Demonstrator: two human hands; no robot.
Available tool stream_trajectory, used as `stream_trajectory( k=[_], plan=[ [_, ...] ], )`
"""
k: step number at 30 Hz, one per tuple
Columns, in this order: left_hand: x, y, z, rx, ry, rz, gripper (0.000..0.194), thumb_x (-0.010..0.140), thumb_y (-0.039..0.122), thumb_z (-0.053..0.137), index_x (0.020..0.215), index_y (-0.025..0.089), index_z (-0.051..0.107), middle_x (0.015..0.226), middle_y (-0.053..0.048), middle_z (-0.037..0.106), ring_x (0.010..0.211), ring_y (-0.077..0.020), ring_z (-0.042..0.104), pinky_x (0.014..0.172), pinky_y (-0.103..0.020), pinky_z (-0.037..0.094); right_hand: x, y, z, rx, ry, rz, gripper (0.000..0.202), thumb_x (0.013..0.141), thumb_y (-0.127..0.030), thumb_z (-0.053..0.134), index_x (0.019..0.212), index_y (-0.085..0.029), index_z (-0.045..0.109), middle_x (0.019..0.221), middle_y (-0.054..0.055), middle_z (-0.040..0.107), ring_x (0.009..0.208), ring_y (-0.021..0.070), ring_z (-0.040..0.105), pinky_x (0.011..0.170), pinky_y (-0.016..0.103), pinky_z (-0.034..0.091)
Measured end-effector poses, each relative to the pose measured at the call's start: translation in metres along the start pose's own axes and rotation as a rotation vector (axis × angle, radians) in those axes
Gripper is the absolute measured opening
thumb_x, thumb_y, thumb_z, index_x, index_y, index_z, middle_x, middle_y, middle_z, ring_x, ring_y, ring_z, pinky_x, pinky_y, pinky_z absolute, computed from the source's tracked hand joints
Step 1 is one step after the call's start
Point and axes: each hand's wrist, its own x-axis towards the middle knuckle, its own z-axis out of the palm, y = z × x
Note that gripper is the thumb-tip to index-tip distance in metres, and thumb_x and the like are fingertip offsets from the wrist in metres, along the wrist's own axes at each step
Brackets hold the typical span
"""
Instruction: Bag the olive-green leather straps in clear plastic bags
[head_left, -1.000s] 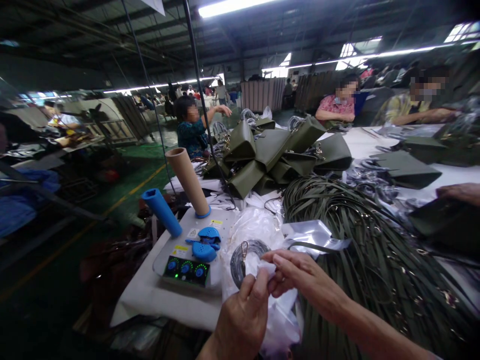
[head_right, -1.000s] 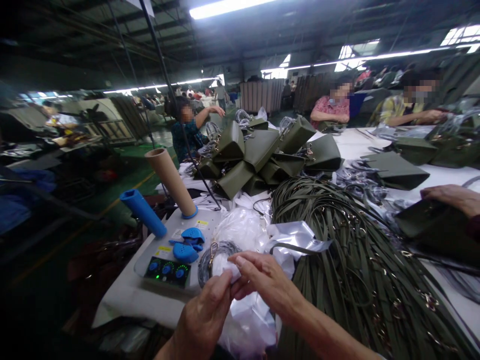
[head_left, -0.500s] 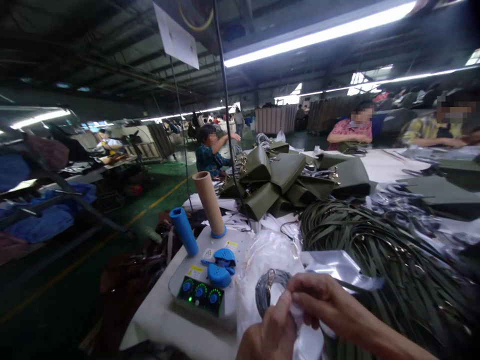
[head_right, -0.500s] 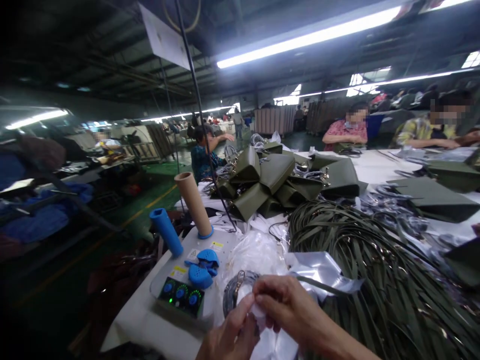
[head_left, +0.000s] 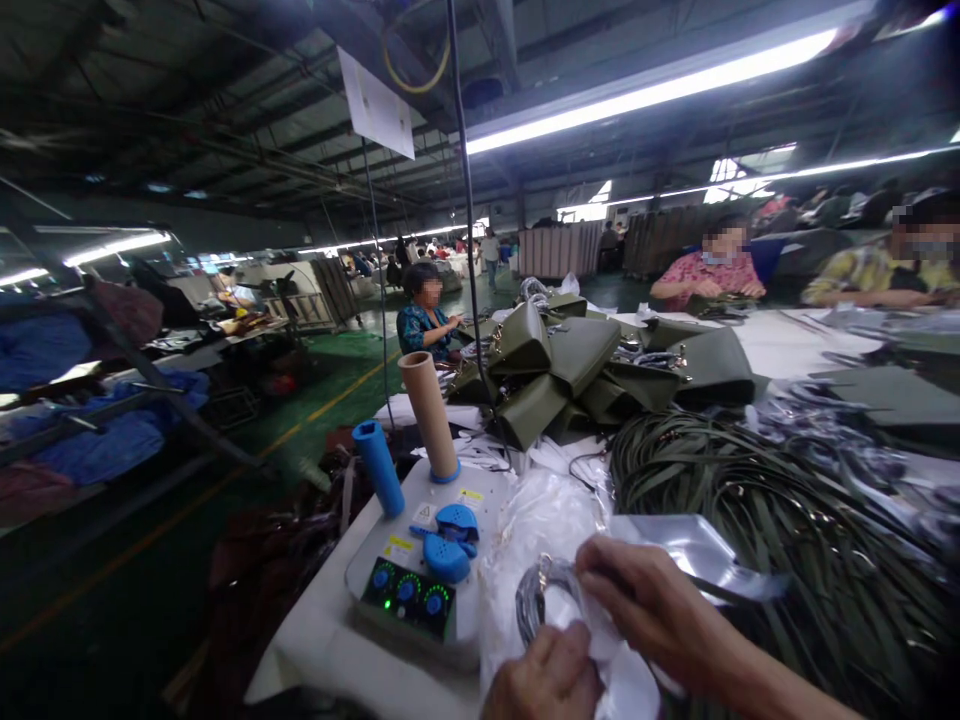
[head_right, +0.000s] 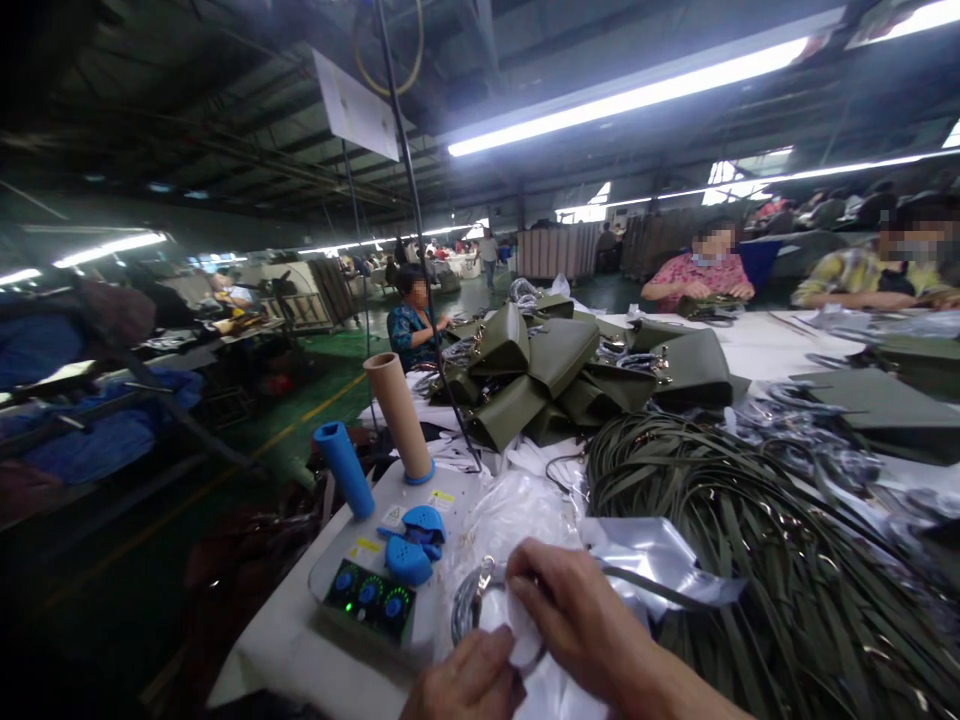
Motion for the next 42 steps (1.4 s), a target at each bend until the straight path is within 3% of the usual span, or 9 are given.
stream_trajectory(
  k=[4,7,13,18,22,26,32,36,42],
  plan=[
    [0.011,-0.005,-0.017,-0.282,-0.177,-0.219,0.016,0.085,0.016,0.045,0.076,0.014,0.057,0.085,-0.008,0.066,0.072,-0.0169,0.065,0.063,-0.025,0.057,0.016,0.004,-0.007,0.460,-0.186,0.252,0.027,0.079,-0.041,0.051,0.080,-0.014,0.049,0.052,-0.005,0.046,0.041,0.0055,0.040,0.042,0.017,0.032],
    [0.013,-0.007,-0.022,-0.399,-0.239,-0.319,0.009,0.083,0.013,0.049,0.080,0.015,0.057,0.087,-0.007,0.064,0.078,-0.0167,0.064,0.067,-0.025,0.055,0.025,0.006,-0.011,0.536,-0.352,0.325,0.030,0.071,-0.041,0.061,0.078,-0.012,0.052,0.052,-0.003,0.051,0.044,0.0065,0.047,0.044,0.018,0.039],
    [0.007,-0.004,-0.017,-0.476,-0.200,-0.310,0.008,0.080,0.008,0.052,0.077,0.015,0.054,0.077,-0.006,0.062,0.072,-0.0146,0.062,0.064,-0.021,0.051,0.037,-0.001,-0.030,0.596,-0.023,0.314,0.035,0.073,-0.047,0.059,0.073,-0.015,0.046,0.061,-0.004,0.049,0.043,0.0037,0.042,0.039,0.016,0.037],
    [0.009,-0.008,-0.015,-0.479,-0.214,-0.333,0.008,0.080,0.008,0.052,0.077,0.016,0.053,0.075,-0.005,0.062,0.073,-0.0144,0.062,0.063,-0.021,0.049,0.033,0.004,-0.036,0.376,-0.366,0.186,0.038,0.075,-0.044,0.060,0.097,-0.013,0.057,0.083,0.003,0.059,0.064,0.0086,0.052,0.053,0.018,0.041],
    [0.007,-0.007,-0.013,-0.509,-0.243,-0.362,0.008,0.080,0.010,0.053,0.082,0.018,0.052,0.074,-0.002,0.063,0.069,-0.0126,0.063,0.063,-0.019,0.051,0.032,0.014,-0.023,0.362,-0.528,0.206,0.025,0.072,-0.035,0.062,0.072,-0.010,0.058,0.058,-0.003,0.050,0.052,0.0053,0.043,0.048,0.016,0.034],
    [0.003,-0.006,-0.012,-0.538,-0.255,-0.547,0.031,0.079,0.016,0.058,0.108,0.019,0.047,0.087,-0.002,0.067,0.074,-0.0114,0.065,0.061,-0.015,0.053,0.032,0.018,-0.013,0.451,-0.452,0.271,0.030,0.076,-0.041,0.056,0.069,-0.012,0.054,0.051,-0.005,0.043,0.043,0.0043,0.037,0.042,0.016,0.030],
    [0.013,-0.002,-0.013,-0.687,-0.381,-0.591,0.016,0.082,0.013,0.054,0.095,0.021,0.058,0.086,0.001,0.067,0.076,-0.0094,0.064,0.064,-0.013,0.050,0.030,0.011,-0.008,0.401,-0.300,0.230,0.024,0.076,-0.031,0.056,0.063,-0.011,0.054,0.050,-0.005,0.044,0.045,0.0048,0.036,0.042,0.016,0.027],
    [0.014,0.005,-0.012,-0.700,-0.357,-0.531,0.018,0.082,0.011,0.051,0.095,0.020,0.059,0.086,-0.001,0.066,0.076,-0.0093,0.063,0.066,-0.014,0.049,0.035,0.013,-0.005,0.442,-0.181,0.206,0.022,0.077,-0.025,0.056,0.062,-0.010,0.054,0.053,-0.005,0.045,0.049,0.0038,0.036,0.047,0.016,0.027],
    [0.003,0.008,-0.003,-0.709,-0.388,-0.470,0.024,0.080,0.017,0.057,0.105,0.019,0.057,0.091,-0.004,0.066,0.072,-0.0101,0.063,0.057,-0.013,0.051,0.032,0.017,0.001,0.587,-0.150,0.314,0.022,0.083,-0.027,0.049,0.068,-0.012,0.052,0.050,-0.006,0.047,0.037,0.0019,0.033,0.037,0.014,0.025]
  ],
)
